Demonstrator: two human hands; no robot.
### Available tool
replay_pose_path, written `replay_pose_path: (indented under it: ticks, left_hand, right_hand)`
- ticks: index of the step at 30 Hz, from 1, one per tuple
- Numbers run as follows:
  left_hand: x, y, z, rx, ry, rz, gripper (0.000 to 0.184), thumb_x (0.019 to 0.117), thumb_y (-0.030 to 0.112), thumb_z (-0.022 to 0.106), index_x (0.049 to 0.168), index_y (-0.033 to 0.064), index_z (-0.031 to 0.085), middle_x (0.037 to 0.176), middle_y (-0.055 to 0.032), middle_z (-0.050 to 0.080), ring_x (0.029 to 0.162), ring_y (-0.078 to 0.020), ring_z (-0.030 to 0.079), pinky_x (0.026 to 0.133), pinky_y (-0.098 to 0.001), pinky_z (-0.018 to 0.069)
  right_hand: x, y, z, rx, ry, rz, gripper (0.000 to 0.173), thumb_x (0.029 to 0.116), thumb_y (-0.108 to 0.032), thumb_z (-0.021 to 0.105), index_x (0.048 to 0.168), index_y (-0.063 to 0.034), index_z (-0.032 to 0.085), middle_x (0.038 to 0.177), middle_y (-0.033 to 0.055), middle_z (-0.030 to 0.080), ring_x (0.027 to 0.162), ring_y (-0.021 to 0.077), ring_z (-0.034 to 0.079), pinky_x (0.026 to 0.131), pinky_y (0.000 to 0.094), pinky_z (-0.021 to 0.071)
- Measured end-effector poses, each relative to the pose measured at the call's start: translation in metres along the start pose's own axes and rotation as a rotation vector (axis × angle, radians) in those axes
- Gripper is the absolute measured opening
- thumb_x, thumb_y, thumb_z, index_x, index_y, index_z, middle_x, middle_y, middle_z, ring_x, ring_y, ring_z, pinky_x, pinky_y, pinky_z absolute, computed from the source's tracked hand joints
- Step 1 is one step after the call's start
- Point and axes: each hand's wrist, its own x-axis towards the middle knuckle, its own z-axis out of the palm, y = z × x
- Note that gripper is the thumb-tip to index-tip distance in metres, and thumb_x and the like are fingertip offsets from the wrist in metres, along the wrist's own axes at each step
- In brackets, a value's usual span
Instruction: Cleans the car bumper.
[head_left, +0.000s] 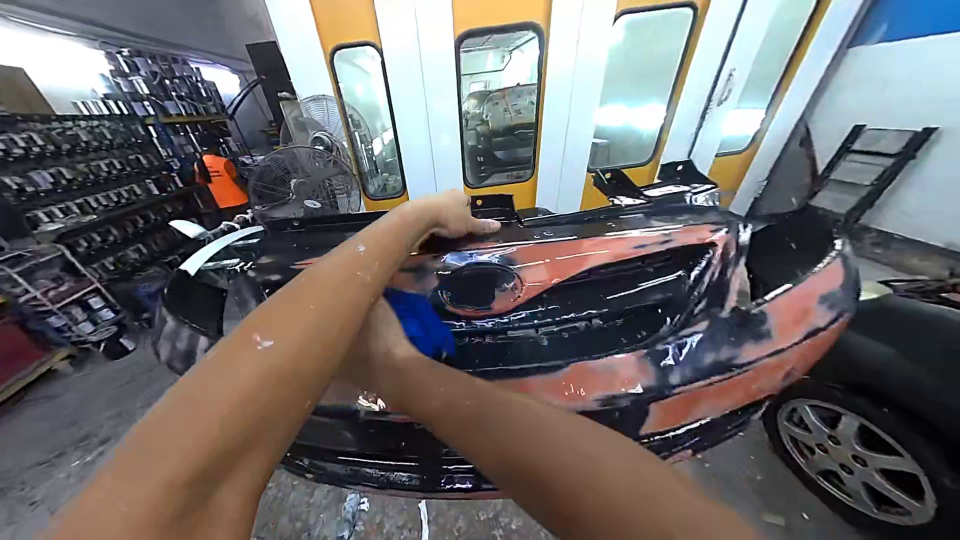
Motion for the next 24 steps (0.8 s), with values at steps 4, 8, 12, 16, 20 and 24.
replay_pose_path:
  ticks: [4, 8, 12, 16, 20, 24]
  left_hand:
    - [0.003, 0.016, 0.001, 0.021, -0.014, 0.041, 0.077, 0.0978, 0.057, 0.061, 0.147, -0.0015, 0.049, 0.137, -0.0255, 0.06, 0.13, -0.0382, 0.057, 0.109, -0.0602, 0.0426]
    - [0.001, 0.004, 0.001, 0.023, 0.028, 0.007, 0.078, 0.098, 0.058, 0.06, 0.143, -0.0043, 0.051, 0.133, -0.0267, 0.062, 0.125, -0.0387, 0.06, 0.106, -0.06, 0.0451]
    - [-0.003, -0.012, 0.002, -0.036, 0.042, 0.001, 0.078, 0.0978, 0.057, 0.061, 0.143, -0.0052, 0.051, 0.132, -0.0267, 0.062, 0.124, -0.0375, 0.06, 0.106, -0.0583, 0.0457]
    - [0.001, -0.007, 0.006, -0.015, 0.05, 0.031, 0.077, 0.0979, 0.058, 0.06, 0.14, -0.006, 0.054, 0.132, -0.0262, 0.062, 0.125, -0.0365, 0.06, 0.105, -0.0586, 0.0459]
    - [0.002, 0.003, 0.008, -0.016, 0.069, 0.027, 0.07, 0.1, 0.054, 0.06, 0.135, -0.0069, 0.057, 0.127, -0.026, 0.063, 0.121, -0.0354, 0.062, 0.102, -0.0564, 0.0481]
    - [-0.004, 0.003, 0.009, -0.027, 0.094, 0.009, 0.068, 0.1009, 0.052, 0.059, 0.137, -0.0058, 0.056, 0.131, -0.0262, 0.062, 0.124, -0.036, 0.061, 0.104, -0.0562, 0.0479]
  right_hand:
    - [-0.023, 0.021, -0.005, -0.062, 0.047, -0.151, 0.029, 0.0864, -0.019, 0.08, 0.115, -0.0141, 0.075, 0.123, 0.01, 0.07, 0.123, 0.0304, 0.06, 0.108, 0.0538, 0.0454]
    - [-0.126, 0.095, -0.052, -0.326, 0.172, -0.184, 0.034, 0.0855, -0.024, 0.077, 0.119, -0.0256, 0.07, 0.13, 0.0071, 0.067, 0.12, 0.0334, 0.062, 0.091, 0.059, 0.0516]
    - [-0.244, 0.212, -0.129, -0.456, 0.288, 0.069, 0.048, 0.0833, -0.05, 0.068, 0.113, -0.0125, 0.073, 0.121, 0.0238, 0.066, 0.113, 0.0467, 0.062, 0.093, 0.0673, 0.0475]
    - [-0.268, 0.243, -0.157, -0.501, 0.34, 0.134, 0.06, 0.0895, -0.055, 0.061, 0.105, 0.0027, 0.07, 0.114, 0.0352, 0.062, 0.104, 0.0551, 0.059, 0.087, 0.0675, 0.0458]
    - [-0.2, 0.167, -0.114, -0.445, 0.226, -0.073, 0.033, 0.088, -0.039, 0.063, 0.093, -0.0078, 0.072, 0.086, 0.0175, 0.068, 0.08, 0.0392, 0.068, 0.064, 0.0549, 0.0544]
    - [-0.113, 0.077, -0.031, -0.355, 0.054, -0.089, 0.014, 0.0846, -0.027, 0.072, 0.091, -0.0138, 0.071, 0.087, 0.0086, 0.07, 0.084, 0.0328, 0.07, 0.067, 0.0527, 0.0585]
